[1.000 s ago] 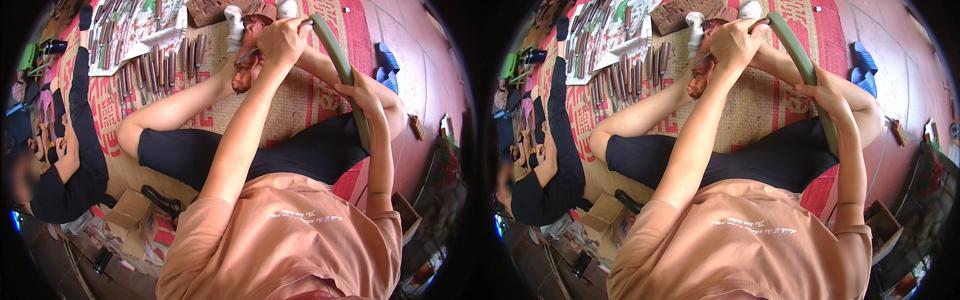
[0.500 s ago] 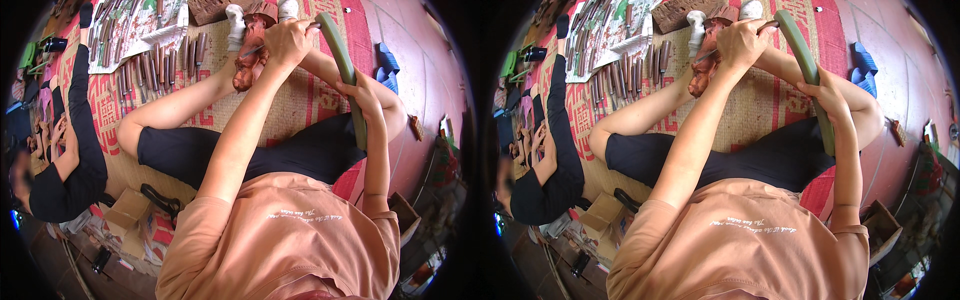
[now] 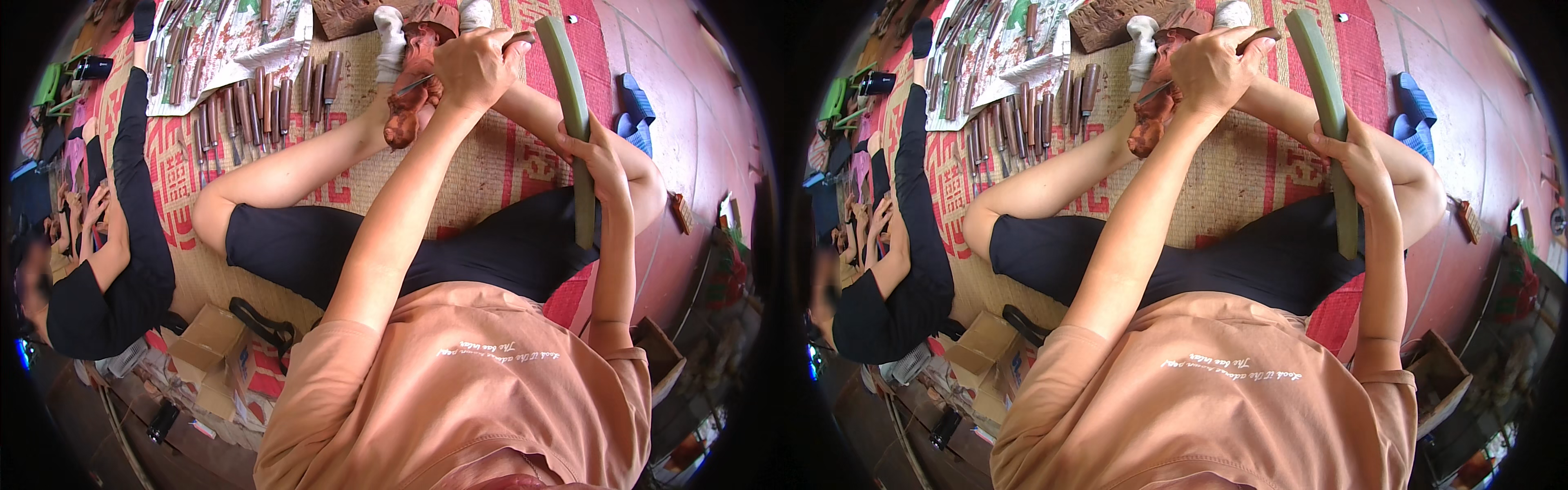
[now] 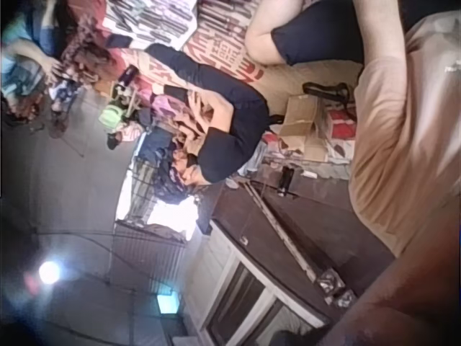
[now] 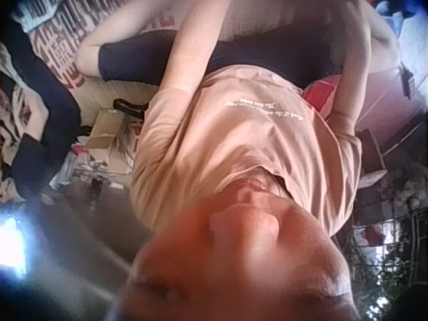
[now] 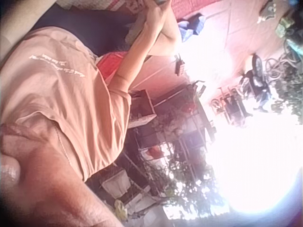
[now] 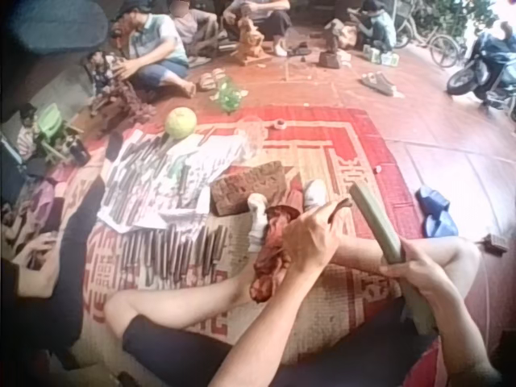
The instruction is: The person sits on a mat and carves a reddish-brown wooden object using a chisel and a green sanding block. They hold the wood between their legs and use the chisel to shape it, then sand the surface with the block. The person switches between tools and occasionally adjusts the wood's position.
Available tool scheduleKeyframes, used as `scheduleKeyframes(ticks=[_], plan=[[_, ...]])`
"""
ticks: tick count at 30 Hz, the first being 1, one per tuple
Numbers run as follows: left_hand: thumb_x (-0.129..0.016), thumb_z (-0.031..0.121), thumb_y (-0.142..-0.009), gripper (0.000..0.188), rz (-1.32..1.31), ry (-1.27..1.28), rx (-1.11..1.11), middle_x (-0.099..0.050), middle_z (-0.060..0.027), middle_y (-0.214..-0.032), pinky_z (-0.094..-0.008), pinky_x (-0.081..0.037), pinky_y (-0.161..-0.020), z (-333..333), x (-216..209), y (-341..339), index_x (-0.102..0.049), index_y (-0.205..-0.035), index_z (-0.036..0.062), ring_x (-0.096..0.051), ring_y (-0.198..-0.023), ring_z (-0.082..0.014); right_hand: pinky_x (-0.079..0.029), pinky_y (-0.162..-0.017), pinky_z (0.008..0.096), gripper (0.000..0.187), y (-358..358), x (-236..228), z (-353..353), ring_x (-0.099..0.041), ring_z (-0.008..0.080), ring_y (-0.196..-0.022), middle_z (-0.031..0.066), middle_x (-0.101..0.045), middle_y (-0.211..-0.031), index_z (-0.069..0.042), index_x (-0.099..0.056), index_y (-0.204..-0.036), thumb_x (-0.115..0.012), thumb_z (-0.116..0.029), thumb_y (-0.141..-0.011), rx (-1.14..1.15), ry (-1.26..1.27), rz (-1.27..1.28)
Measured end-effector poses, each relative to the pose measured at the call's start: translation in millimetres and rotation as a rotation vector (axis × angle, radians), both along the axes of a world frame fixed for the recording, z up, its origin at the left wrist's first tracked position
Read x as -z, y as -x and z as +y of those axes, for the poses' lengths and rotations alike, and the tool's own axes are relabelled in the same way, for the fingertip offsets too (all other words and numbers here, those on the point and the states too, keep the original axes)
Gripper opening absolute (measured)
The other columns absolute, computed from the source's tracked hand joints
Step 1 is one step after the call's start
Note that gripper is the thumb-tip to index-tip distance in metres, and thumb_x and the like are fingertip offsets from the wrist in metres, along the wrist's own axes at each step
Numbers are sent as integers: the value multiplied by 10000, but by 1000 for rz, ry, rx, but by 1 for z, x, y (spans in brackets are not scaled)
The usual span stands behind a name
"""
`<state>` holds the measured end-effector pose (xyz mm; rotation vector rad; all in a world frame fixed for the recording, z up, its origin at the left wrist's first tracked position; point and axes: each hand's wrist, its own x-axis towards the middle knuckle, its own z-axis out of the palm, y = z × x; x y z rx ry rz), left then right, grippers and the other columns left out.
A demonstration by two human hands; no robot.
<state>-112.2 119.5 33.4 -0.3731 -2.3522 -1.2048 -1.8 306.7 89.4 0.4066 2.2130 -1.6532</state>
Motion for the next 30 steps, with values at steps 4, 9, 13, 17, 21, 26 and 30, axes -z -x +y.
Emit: scheduleKeyframes(ticks=[4, 9, 13, 17, 21, 26, 30], plan=[[-755, 390, -786, 258, 15, 14, -10, -716, -86, -760, -354, -519, -559, -2, 3, 0, -784, -877, 150, -683, -634, -277, -414, -630, 240, 302, -2, 6, 6, -506, 81, -697, -23, -542, -818, -31, -570, -1125, -687, -43, -848, -33, -31, 30], [-759, 402, -777, 258, 116, -3, -57, -715, -75, -746, -350, -512, -538, -1, 0, -2, -786, -864, 161, -679, -614, -262, -409, -635, 238, 341, -8, 6, 6, -501, 81, -702, -16, -544, -827, -32, -573, -1162, -694, -31, -843, -39, -76, 60], [-757, 418, -774, 264, 99, 91, 52, -713, -59, -725, -342, -506, -516, -9, -9, -2, -789, -864, 172, -674, -593, -245, -405, -628, 242, 341, -15, 0, -4, -495, 87, -690, -6, -539, -815, -23, -570, -1163, -692, -14, -845, 38, -42, 51], [-755, 416, -780, 251, 145, 15, 41, -703, -49, -694, -339, -494, -495, 2, -10, -1, -791, -871, 185, -662, -564, -233, -400, -611, 249, 337, -16, 0, -5, -487, 95, -666, 0, -535, -806, -10, -559, -1166, -683, -7, -852, 31, -31, 52], [-756, 401, -781, 237, 91, 58, 41, -707, -52, -700, -328, -494, -498, 2, -1, -2, -792, -883, 190, -664, -567, -222, -396, -605, 249, 287, -16, 1, -4, -486, 99, -662, 1, -539, -806, -14, -560, -1108, -689, -22, -852, 46, 35, 27], [-757, 399, -777, 233, 82, 57, 36, -714, -53, -718, -329, -495, -500, 1, -3, -6, -793, -886, 196, -673, -580, -225, -397, -604, 247, 238, -14, -1, -4, -486, 94, -658, -3, -542, -799, -27, -559, -1045, -694, -35, -848, 64, 46, 44], [-754, 409, -777, 250, 61, 65, 29, -721, -58, -743, -332, -503, -513, 0, -2, -5, -792, -884, 186, -681, -598, -234, -398, -605, 237, 260, -12, 2, 1, -490, 86, -663, -6, -542, -797, -28, -557, -1069, -692, -30, -847, 22, 0, 47]])
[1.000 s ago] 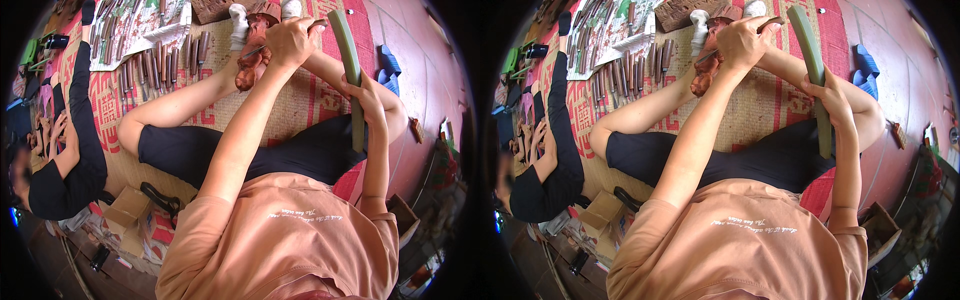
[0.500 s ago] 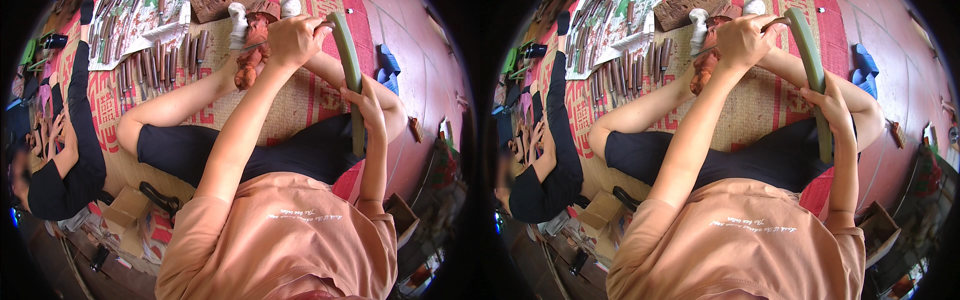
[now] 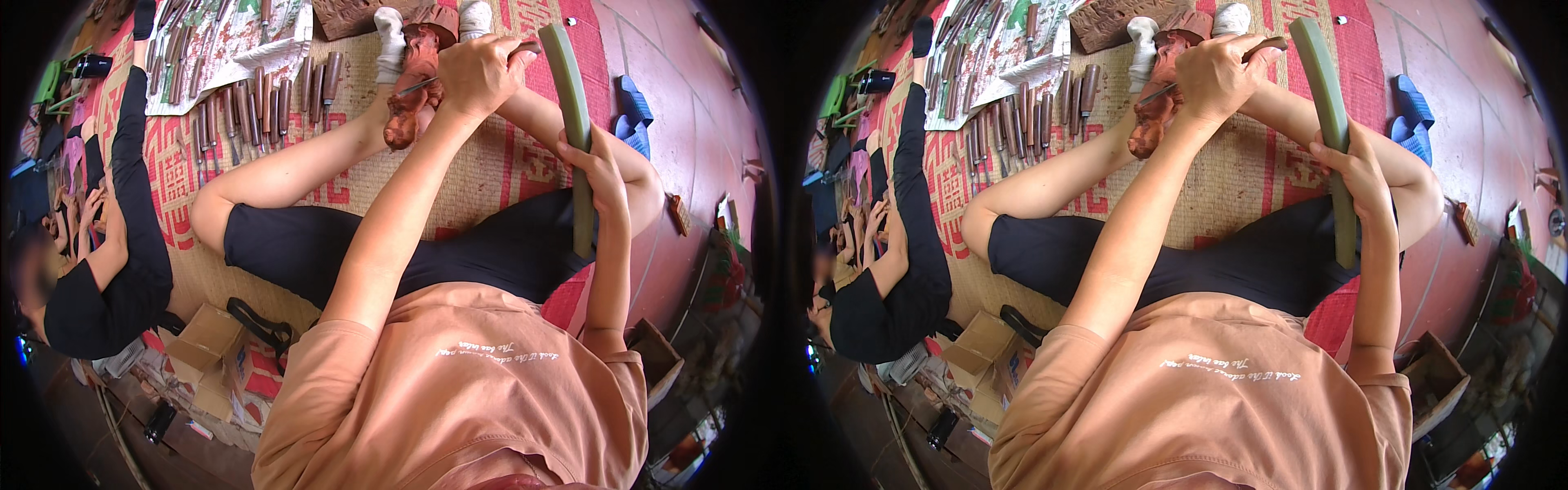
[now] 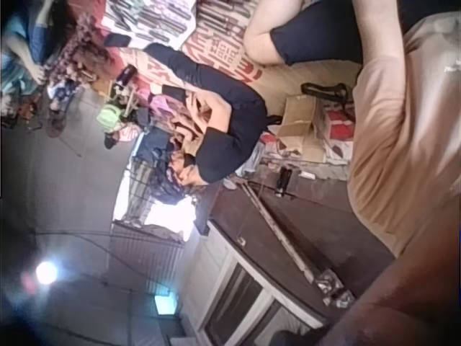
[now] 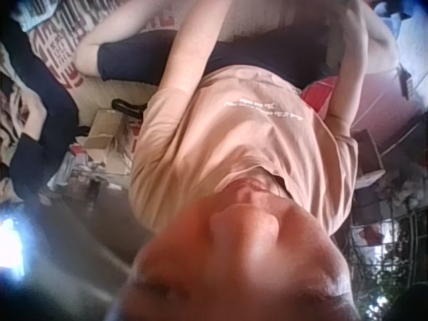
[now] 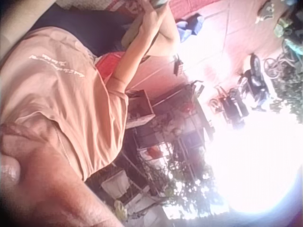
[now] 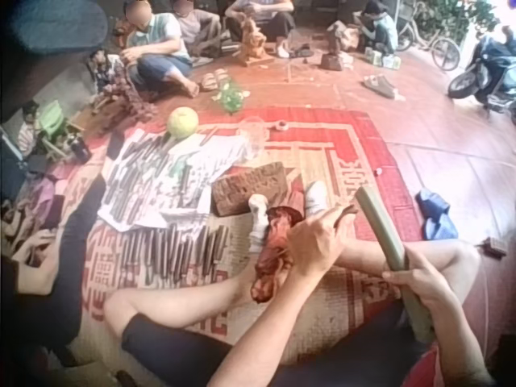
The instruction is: The person sits on a mat and carves a reddish-brown wooden object using a chisel and a green sanding block. They hold the wood between their legs and use the chisel to shape it, then sand the surface with the block. The person switches between tools and occasionally adjusts the wood's position.
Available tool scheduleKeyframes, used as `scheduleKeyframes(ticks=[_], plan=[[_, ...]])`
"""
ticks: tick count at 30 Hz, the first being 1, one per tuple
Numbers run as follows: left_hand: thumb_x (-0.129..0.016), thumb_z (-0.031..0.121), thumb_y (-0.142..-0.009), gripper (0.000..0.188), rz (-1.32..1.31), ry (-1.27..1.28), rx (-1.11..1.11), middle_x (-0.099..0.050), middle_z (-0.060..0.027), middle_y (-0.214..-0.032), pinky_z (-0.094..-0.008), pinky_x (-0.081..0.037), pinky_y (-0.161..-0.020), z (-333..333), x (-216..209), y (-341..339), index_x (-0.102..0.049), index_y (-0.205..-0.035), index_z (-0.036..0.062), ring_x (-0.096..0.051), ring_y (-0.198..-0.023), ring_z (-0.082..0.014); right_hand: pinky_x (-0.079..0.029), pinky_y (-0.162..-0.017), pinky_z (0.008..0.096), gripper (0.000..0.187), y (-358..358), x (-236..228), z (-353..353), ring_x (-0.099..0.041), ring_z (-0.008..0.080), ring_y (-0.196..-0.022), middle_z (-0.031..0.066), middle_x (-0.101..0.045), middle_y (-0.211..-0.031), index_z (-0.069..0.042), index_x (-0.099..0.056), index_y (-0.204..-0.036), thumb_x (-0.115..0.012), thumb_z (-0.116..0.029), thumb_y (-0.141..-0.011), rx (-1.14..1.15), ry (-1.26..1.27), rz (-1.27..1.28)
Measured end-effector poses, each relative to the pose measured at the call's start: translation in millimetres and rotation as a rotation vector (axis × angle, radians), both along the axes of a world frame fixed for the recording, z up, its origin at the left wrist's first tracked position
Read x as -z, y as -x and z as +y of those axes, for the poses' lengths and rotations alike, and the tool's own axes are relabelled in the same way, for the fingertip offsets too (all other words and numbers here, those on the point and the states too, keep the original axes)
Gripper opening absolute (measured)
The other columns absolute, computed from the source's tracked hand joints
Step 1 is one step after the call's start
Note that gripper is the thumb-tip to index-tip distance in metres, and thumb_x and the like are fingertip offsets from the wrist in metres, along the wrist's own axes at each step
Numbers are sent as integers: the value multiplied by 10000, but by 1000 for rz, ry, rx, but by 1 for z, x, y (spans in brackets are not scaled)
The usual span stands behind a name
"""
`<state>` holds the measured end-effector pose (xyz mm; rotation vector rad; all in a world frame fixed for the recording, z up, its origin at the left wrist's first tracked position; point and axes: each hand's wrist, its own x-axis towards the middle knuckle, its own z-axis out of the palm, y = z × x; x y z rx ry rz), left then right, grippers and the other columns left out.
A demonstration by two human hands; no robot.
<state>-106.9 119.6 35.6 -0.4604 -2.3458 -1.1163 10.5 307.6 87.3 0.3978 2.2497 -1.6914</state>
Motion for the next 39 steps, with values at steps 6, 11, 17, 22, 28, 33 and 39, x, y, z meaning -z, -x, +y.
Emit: scheduleKeyframes(ticks=[6, 11, 17, 22, 28, 33, 39], plan=[[-756, 415, -770, 268, -4, 10, -2, -726, -60, -763, -336, -512, -522, -3, 1, -1, -790, -886, 175, -686, -610, -238, -402, -607, 228, 319, -3, -3, -4, -500, 81, -681, -10, -542, -810, -27, -554, -1140, -683, -9, -848, 8, -8, -32], [-772, 413, -751, 279, 41, -72, -3, -731, -51, -771, -323, -520, -531, -4, -1, -1, -787, -876, 163, -697, -637, -227, -400, -619, 227, 386, -6, -1, -2, -494, 76, -692, -16, -536, -821, -22, -542, -1210, -681, -7, -851, 31, -40, 10], [-775, 408, -750, 268, 68, -28, 76, -727, -42, -753, -323, -513, -523, -1, -12, -3, -786, -848, 158, -686, -608, -223, -388, -648, 222, 399, -11, -8, -5, -476, 69, -718, -25, -523, -840, -22, -538, -1229, -679, -13, -856, 12, -57, 36], [-769, 407, -763, 277, 28, -51, 43, -720, -56, -731, -329, -510, -521, -1, -2, -3, -787, -856, 147, -682, -598, -231, -383, -645, 224, 414, -14, -3, -9, -474, 67, -717, -29, -518, -832, -21, -536, -1247, -676, -12, -857, 44, -9, 45], [-756, 417, -775, 284, 0, -54, 52, -718, -64, -726, -334, -513, -528, -3, -6, -5, -790, -878, 154, -684, -602, -234, -388, -651, 221, 383, -10, -3, -5, -479, 68, -723, -29, -519, -832, -19, -543, -1215, -677, -16, -857, 13, -2, 31], [-743, 443, -780, 305, -4, -119, 72, -717, -64, -728, -330, -512, -539, -4, -4, -7, -790, -885, 161, -684, -608, -241, -386, -638, 215, 326, -14, -3, -10, -474, 64, -712, -33, -509, -820, -25, -547, -1156, -678, -19, -857, 37, -32, 67], [-740, 443, -784, 304, -45, -129, 76, -718, -73, -735, -328, -513, -543, -4, -9, -7, -790, -875, 158, -684, -615, -241, -387, -638, 218, 389, -17, -6, -3, -476, 65, -712, -36, -511, -828, -18, -549, -1219, -666, 0, -849, 26, -61, 24]])
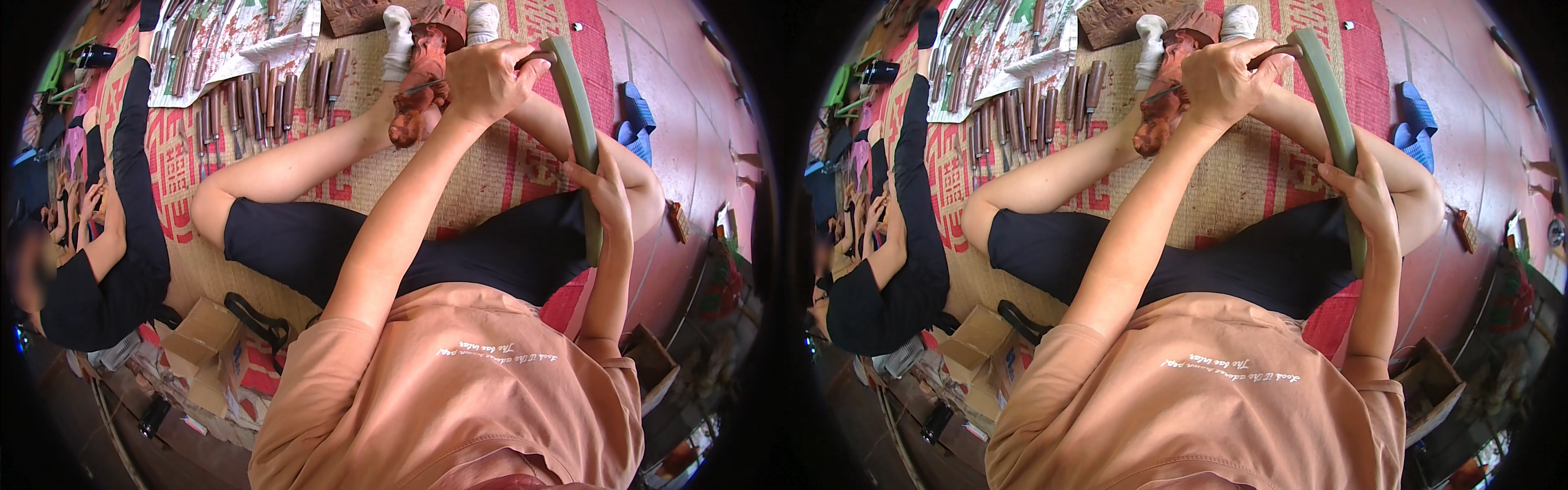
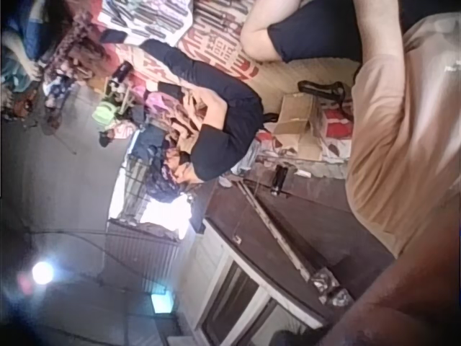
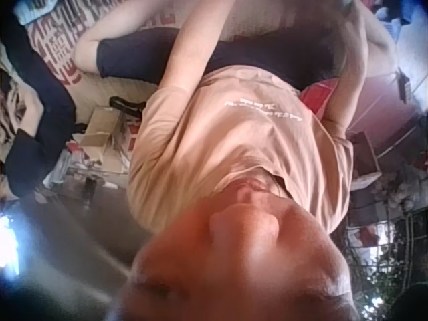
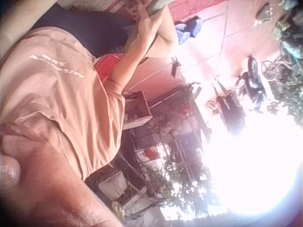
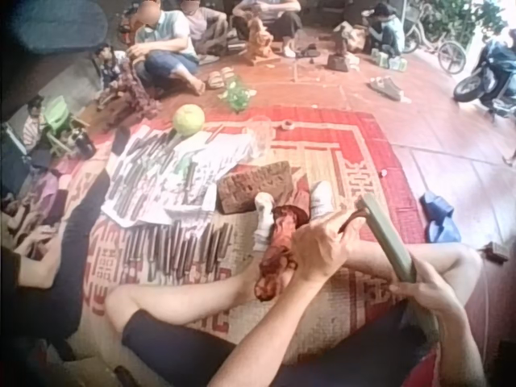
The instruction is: The person sits on a mat and carves a reddish-brown wooden object using a chisel and a green sanding block. They hold the wood between their legs and use the chisel to shape it, then sand the surface with the block. The person switches between tools and occasionally adjusts the wood's position.
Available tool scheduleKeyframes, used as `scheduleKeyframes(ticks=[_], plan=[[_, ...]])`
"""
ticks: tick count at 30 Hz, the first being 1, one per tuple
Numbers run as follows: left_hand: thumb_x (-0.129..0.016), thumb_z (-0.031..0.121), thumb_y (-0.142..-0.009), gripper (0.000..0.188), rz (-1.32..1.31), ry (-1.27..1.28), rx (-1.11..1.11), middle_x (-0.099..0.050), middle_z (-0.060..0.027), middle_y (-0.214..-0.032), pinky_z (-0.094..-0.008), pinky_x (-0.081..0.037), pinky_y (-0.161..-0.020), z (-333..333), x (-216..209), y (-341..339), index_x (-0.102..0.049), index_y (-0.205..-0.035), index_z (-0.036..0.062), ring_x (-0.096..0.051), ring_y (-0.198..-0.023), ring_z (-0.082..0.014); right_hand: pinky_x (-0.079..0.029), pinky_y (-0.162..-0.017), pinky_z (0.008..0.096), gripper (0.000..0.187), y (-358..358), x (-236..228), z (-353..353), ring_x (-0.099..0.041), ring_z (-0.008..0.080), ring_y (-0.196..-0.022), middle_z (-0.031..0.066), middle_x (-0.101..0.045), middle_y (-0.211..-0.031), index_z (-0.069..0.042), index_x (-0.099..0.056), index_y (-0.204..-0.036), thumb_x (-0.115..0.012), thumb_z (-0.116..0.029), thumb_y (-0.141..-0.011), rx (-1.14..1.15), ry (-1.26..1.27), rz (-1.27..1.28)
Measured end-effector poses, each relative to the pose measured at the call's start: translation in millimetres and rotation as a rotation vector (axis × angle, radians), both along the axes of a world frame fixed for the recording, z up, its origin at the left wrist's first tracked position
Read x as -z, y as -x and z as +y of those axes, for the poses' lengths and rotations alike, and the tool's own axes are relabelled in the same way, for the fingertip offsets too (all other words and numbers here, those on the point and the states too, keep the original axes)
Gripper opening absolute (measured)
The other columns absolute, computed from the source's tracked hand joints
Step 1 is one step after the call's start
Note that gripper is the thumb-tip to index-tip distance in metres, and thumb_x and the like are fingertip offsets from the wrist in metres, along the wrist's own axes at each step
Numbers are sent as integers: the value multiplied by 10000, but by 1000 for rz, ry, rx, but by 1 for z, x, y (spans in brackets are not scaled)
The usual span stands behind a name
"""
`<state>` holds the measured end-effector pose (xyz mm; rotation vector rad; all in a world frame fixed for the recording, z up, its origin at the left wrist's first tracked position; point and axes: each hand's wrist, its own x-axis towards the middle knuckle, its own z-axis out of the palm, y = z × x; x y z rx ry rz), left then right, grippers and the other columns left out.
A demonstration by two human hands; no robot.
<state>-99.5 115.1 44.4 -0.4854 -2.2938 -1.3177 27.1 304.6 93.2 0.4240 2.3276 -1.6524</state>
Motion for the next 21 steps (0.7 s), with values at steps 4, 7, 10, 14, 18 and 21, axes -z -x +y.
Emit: scheduleKeyframes(ticks=[4, 7, 10, 14, 18, 21], plan=[[-739, 444, -784, 307, 30, 7, -61, -713, -74, -721, -330, -514, -544, 3, 5, 3, -788, -873, 155, -682, -608, -243, -378, -627, 219, 363, 2, -3, -3, -477, 67, -707, -36, -513, -821, -27, -557, -1186, -668, 3, -841, -14, -17, 25], [-743, 445, -778, 306, 19, 9, -59, -714, -72, -722, -332, -515, -544, 2, 3, 4, -789, -871, 156, -683, -607, -245, -374, -618, 223, 343, 2, 2, 4, -478, 70, -702, -33, -516, -816, -28, -566, -1163, -672, 2, -838, -18, -11, 37], [-747, 442, -773, 303, 19, 14, -57, -715, -67, -725, -334, -515, -539, 2, 3, 3, -789, -867, 157, -683, -608, -244, -376, -615, 224, 322, 0, -3, -4, -481, 72, -701, -32, -519, -816, -27, -574, -1142, -676, -2, -838, 12, 0, 20], [-747, 442, -773, 302, 18, -2, -40, -718, -66, -732, -334, -514, -535, 2, 3, 3, -790, -867, 158, -684, -609, -247, -385, -621, 224, 372, 0, 3, 9, -488, 73, -707, -28, -530, -824, -7, -569, -1193, -679, -5, -838, -31, 27, -3], [-746, 448, -778, 308, -12, 15, -38, -726, -75, -756, -330, -523, -547, 1, 5, 5, -791, -873, 158, -694, -626, -248, -381, -620, 218, 348, -1, -2, 3, -485, 70, -710, -27, -530, -822, 1, -569, -1175, -671, 5, -842, -8, -18, -23], [-750, 444, -771, 309, 12, 33, -63, -730, -76, -771, -329, -527, -553, 2, 6, 3, -791, -872, 155, -700, -639, -244, -381, -621, 215, 370, 1, 0, 8, -486, 68, -718, -30, -530, -835, -1, -558, -1199, -667, 9, -846, -29, 3, -2]])
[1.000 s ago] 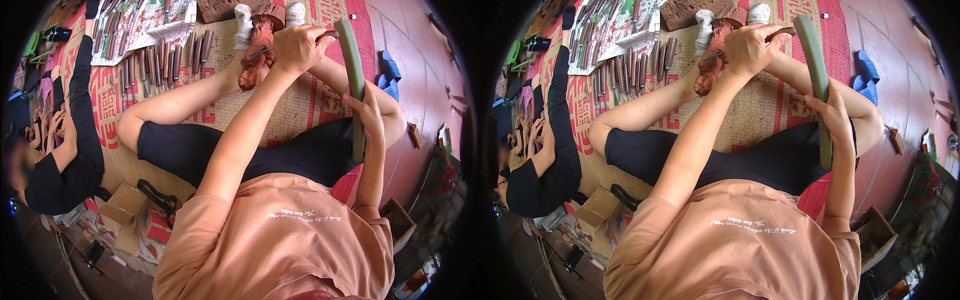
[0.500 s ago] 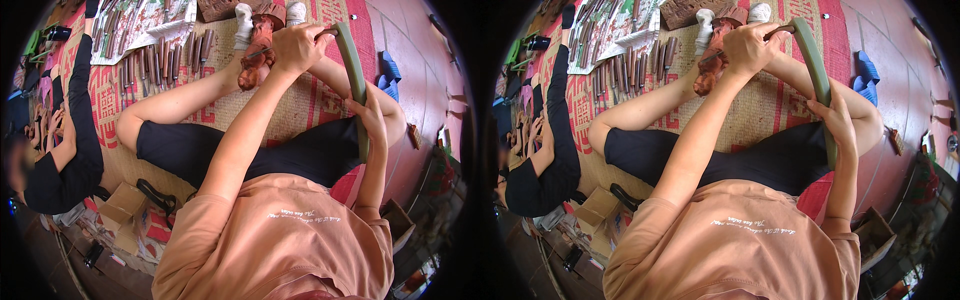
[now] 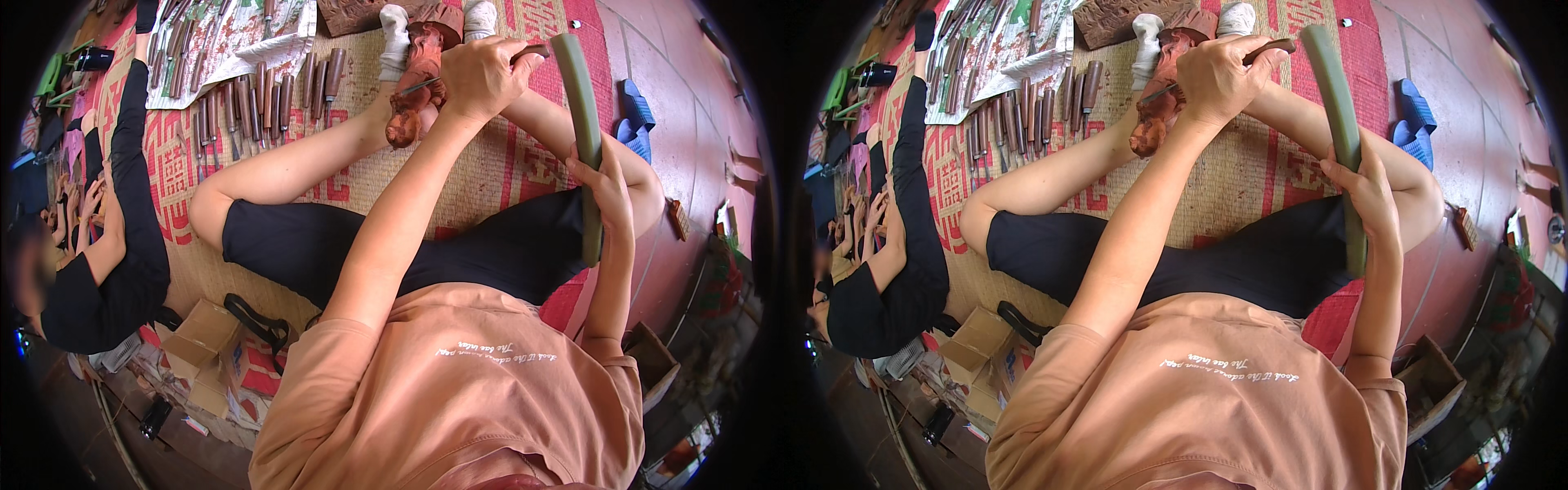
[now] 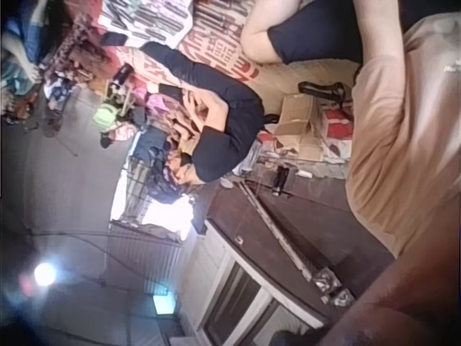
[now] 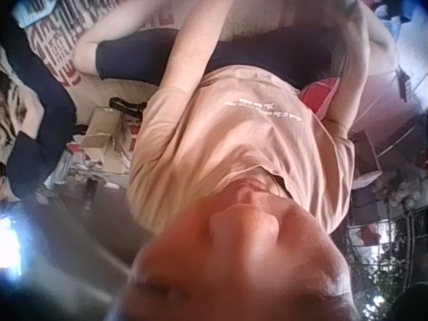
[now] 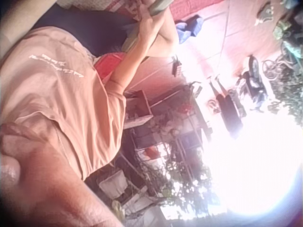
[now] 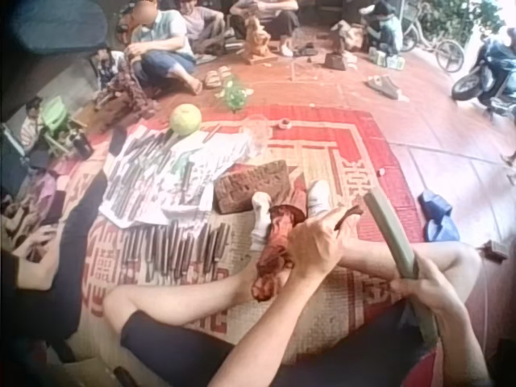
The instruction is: The person sits on a mat and carves a reddish-brown wooden object using a chisel and a green sanding block. They hold the wood between their legs and use the chisel to shape it, then sand the surface with the block. The person switches between tools and occasionally adjusts the wood's position.
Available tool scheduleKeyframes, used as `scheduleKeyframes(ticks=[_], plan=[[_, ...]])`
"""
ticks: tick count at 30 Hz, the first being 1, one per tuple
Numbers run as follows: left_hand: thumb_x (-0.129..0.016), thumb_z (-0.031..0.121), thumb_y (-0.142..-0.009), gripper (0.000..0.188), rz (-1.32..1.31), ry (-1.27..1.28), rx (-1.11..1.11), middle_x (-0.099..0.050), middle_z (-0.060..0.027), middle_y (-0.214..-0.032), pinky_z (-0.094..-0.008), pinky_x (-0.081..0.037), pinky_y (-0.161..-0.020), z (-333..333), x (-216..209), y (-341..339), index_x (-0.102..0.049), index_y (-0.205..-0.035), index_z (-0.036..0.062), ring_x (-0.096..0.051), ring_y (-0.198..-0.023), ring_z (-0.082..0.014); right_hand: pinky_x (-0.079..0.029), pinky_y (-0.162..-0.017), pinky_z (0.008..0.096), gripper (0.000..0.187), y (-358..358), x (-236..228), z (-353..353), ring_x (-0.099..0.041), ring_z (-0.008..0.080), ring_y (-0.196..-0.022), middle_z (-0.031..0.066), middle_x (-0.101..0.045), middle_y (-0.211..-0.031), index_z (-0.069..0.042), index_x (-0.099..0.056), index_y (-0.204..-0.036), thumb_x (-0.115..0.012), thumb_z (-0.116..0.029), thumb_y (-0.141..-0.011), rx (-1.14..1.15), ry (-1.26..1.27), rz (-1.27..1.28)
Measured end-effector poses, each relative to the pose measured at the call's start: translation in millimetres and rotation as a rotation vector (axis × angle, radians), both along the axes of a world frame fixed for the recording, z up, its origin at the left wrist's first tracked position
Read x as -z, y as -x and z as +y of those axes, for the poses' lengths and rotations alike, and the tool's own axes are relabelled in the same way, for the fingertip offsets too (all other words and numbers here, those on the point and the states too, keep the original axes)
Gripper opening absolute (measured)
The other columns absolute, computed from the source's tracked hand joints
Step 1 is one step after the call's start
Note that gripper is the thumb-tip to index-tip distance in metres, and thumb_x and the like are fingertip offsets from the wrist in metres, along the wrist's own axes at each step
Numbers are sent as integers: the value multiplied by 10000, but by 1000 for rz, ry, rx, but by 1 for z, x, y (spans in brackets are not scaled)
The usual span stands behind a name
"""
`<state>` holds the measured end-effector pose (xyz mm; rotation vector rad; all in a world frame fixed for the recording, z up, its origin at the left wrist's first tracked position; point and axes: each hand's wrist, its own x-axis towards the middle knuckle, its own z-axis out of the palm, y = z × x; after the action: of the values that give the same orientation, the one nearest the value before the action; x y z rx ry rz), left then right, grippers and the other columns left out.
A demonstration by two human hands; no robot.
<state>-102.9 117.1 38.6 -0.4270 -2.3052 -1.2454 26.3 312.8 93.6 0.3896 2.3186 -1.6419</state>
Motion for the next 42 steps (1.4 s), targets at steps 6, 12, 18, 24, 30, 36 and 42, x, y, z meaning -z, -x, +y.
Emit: scheduleKeyframes(ticks=[6, 12, 18, 24, 30, 36, 42], plan=[[-742, 442, -777, 311, 13, -16, 4, -732, -77, -776, -328, -529, -560, 0, -4, -1, -790, -875, 150, -701, -640, -244, -383, -632, 217, 449, -4, -4, -8, -488, 70, -732, -33, -530, -859, -11, -531, -1275, -662, 15, -847, 39, -6, -10], [-738, 450, -784, 320, -50, 20, 33, -735, -67, -782, -334, -527, -564, -3, -2, -2, -792, -881, 150, -699, -643, -246, -391, -659, 210, 486, -5, -4, -6, -491, 67, -768, -26, -526, -867, -7, -517, -1308, -665, 16, -846, 43, 14, -51], [-739, 445, -785, 319, -4, 23, 13, -736, -73, -794, -333, -534, -583, -1, -1, 0, -791, -889, 147, -707, -664, -244, -390, -652, 213, 540, -6, -5, -6, -487, 63, -760, -27, -519, -872, -7, -494, -1352, -669, 25, -842, 33, 13, -42], [-747, 449, -780, 329, -31, 48, 11, -734, -94, -801, -336, -539, -596, -2, 2, 1, -791, -907, 150, -709, -679, -254, -420, -698, 224, 580, -4, -2, -3, -497, 73, -794, -21, -522, -881, -8, -477, -1381, -678, 25, -838, 1, -27, -42], [-745, 440, -785, 311, -30, 22, -3, -727, -92, -779, -344, -533, -580, -2, 1, 2, -791, -907, 158, -704, -663, -259, -428, -747, 227, 582, -5, -2, -1, -507, 81, -830, -17, -530, -895, -11, -475, -1386, -675, 20, -841, -5, -34, -33], [-753, 418, -774, 278, -93, 135, -24, -721, -99, -766, -353, -532, -568, 1, 5, 3, -793, -889, 168, -700, -658, -267, -428, -754, 227, 600, 0, 3, 1, -511, 84, -833, -13, -536, -900, -14, -466, -1399, -678, 14, -839, 0, -31, -15], [-750, 398, -776, 249, -35, 115, -57, -710, -75, -719, -360, -525, -546, 2, 9, 5, -791, -876, 174, -684, -624, -273, -429, -762, 232, 610, 5, 12, 2, -521, 94, -838, -10, -543, -903, -19, -464, -1402, -690, -1, -835, -9, -25, -37]])
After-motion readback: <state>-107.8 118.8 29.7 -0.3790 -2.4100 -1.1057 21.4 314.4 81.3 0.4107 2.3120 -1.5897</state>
